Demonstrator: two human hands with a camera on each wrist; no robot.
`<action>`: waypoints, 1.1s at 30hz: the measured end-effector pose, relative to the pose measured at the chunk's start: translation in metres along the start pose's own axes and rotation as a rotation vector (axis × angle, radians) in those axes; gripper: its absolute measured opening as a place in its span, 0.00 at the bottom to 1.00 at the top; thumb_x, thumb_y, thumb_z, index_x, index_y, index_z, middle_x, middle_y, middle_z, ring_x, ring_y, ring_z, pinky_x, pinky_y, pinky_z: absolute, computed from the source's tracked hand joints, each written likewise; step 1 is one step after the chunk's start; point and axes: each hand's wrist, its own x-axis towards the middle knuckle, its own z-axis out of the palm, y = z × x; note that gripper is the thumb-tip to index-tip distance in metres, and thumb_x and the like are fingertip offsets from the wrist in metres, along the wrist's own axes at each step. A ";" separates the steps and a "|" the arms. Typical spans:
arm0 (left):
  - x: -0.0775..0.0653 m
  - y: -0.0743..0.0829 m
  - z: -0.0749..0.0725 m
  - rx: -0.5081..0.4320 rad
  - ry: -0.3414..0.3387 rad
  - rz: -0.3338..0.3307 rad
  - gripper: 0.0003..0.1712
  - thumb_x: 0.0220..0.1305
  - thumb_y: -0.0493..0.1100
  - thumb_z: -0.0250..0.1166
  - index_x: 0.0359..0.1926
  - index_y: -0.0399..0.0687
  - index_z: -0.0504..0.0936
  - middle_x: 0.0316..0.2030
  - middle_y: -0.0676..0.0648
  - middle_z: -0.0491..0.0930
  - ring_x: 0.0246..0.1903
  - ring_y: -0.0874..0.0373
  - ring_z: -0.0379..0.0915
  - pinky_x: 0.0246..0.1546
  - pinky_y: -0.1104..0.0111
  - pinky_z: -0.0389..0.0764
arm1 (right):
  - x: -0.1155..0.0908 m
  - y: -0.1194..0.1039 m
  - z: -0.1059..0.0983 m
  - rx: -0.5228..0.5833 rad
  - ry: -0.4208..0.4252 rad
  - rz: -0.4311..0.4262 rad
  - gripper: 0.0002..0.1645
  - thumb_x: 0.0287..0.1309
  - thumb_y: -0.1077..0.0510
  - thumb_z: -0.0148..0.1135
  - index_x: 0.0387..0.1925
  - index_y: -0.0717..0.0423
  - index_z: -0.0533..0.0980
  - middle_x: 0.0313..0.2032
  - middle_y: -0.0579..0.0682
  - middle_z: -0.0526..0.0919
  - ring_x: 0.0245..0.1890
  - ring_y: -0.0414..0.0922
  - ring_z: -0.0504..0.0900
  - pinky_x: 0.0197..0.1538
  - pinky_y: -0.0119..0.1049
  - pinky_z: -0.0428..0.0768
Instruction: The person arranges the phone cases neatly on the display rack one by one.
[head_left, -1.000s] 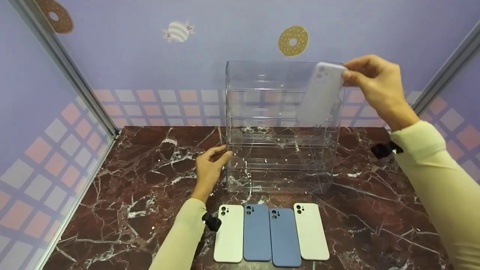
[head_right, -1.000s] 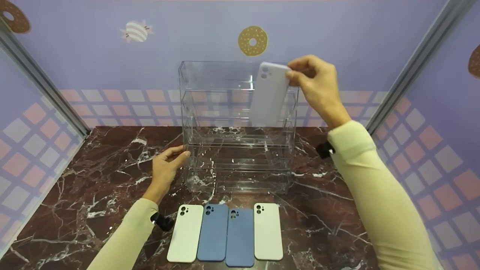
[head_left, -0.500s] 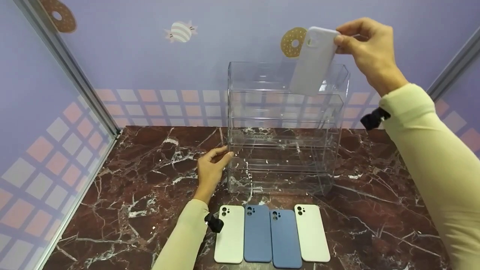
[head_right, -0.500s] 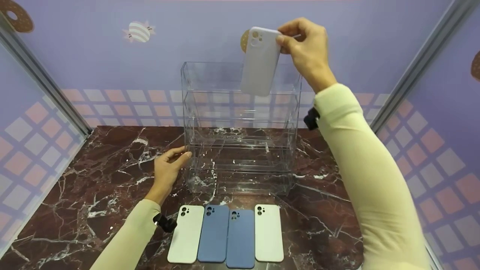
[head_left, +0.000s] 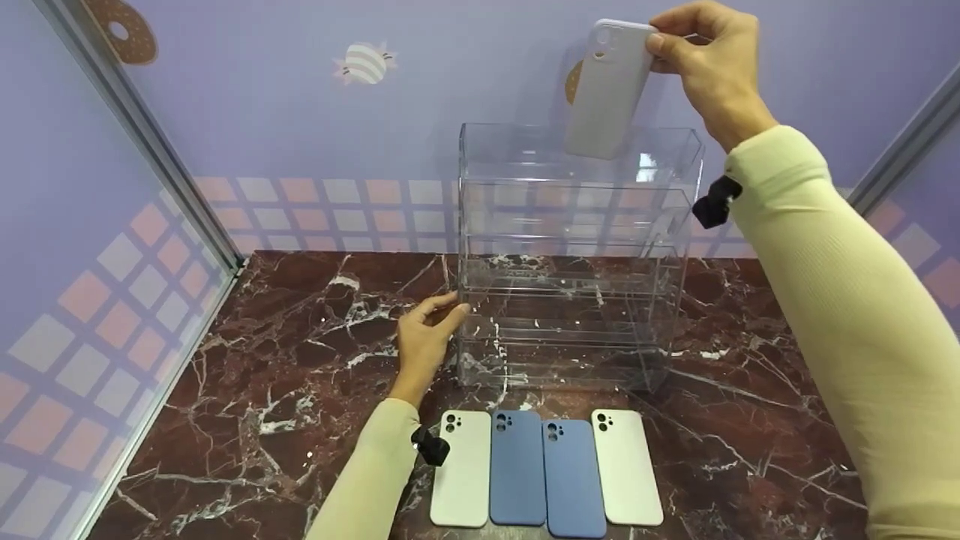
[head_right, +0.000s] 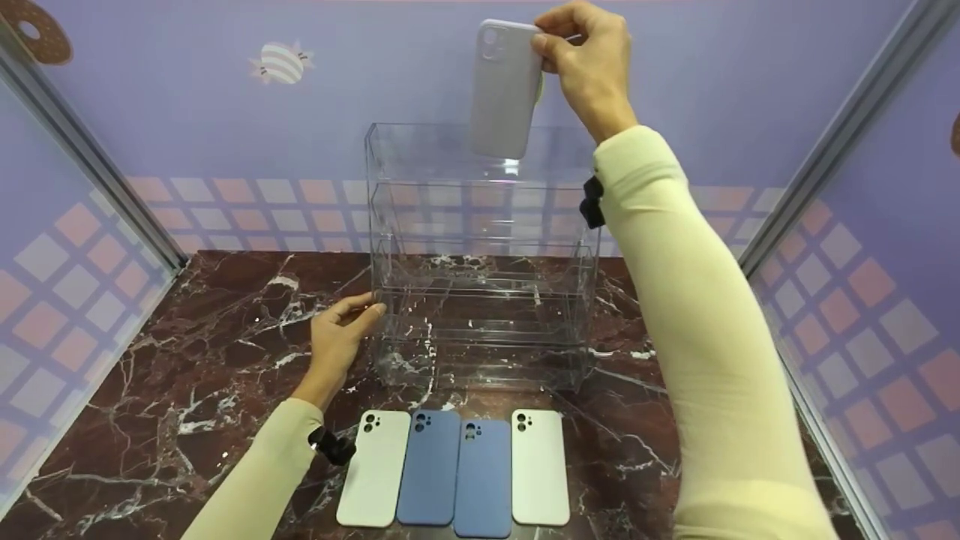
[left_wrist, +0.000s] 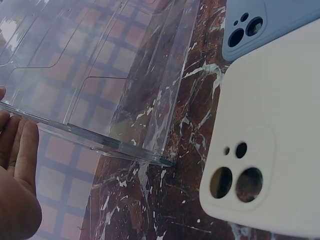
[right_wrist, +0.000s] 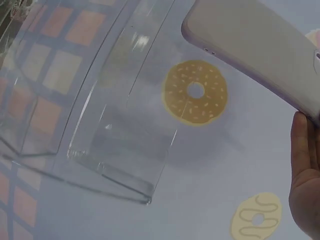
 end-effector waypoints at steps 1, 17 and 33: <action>0.000 0.000 0.000 -0.005 -0.002 -0.003 0.18 0.63 0.30 0.77 0.52 0.26 0.87 0.47 0.30 0.87 0.42 0.56 0.87 0.44 0.73 0.87 | 0.001 0.001 0.001 -0.007 0.000 0.001 0.07 0.58 0.75 0.74 0.38 0.66 0.87 0.39 0.56 0.86 0.37 0.45 0.89 0.46 0.35 0.88; -0.001 0.002 0.001 -0.012 0.018 -0.023 0.18 0.62 0.30 0.77 0.52 0.27 0.87 0.47 0.30 0.87 0.45 0.50 0.87 0.44 0.72 0.87 | 0.014 0.021 0.015 -0.081 0.003 0.056 0.08 0.62 0.74 0.71 0.40 0.64 0.88 0.39 0.53 0.86 0.38 0.44 0.89 0.47 0.34 0.89; -0.003 0.000 0.002 -0.007 0.021 -0.034 0.18 0.63 0.32 0.77 0.52 0.29 0.88 0.46 0.34 0.88 0.44 0.49 0.87 0.43 0.72 0.87 | 0.016 0.038 0.021 -0.117 -0.031 0.127 0.08 0.64 0.74 0.70 0.42 0.64 0.87 0.42 0.57 0.87 0.36 0.43 0.88 0.45 0.32 0.89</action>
